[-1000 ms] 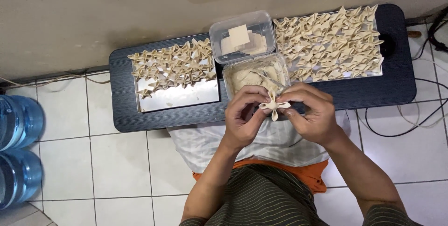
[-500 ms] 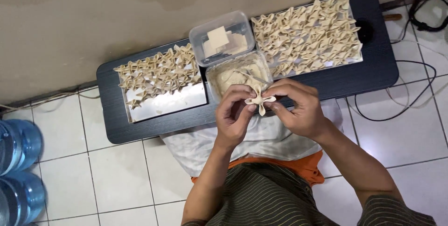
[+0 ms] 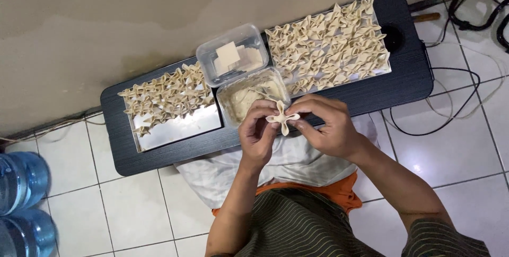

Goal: Preparing wontons by placing filling on square wrappers and folding them into a specific shape before placing them on a tray.

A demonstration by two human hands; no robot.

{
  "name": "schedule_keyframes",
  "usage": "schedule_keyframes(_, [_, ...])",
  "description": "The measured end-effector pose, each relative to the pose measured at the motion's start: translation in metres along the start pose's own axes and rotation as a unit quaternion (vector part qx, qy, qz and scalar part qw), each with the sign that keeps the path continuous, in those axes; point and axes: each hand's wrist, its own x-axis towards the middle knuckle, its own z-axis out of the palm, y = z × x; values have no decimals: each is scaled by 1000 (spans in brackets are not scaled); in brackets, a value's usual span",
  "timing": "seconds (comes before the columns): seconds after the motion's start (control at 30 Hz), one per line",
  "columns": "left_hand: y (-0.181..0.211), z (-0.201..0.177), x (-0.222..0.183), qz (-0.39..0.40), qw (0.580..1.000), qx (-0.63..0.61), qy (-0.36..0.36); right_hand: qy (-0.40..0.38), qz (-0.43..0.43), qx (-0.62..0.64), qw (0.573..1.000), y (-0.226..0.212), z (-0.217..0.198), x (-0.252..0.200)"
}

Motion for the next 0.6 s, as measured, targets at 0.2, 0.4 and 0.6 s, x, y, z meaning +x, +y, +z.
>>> schedule_keyframes(0.2, [-7,4,8,-19,1000,6,-7,0,2,6,1000,6,-9,8])
schedule_keyframes(0.4, [-11,-1,7,-40,998,-43,-3,10,3,-19,1000,11,-11,10])
schedule_keyframes(0.6, [4,-8,3,-27,1000,-12,-7,20,3,-25,999,14,5,10])
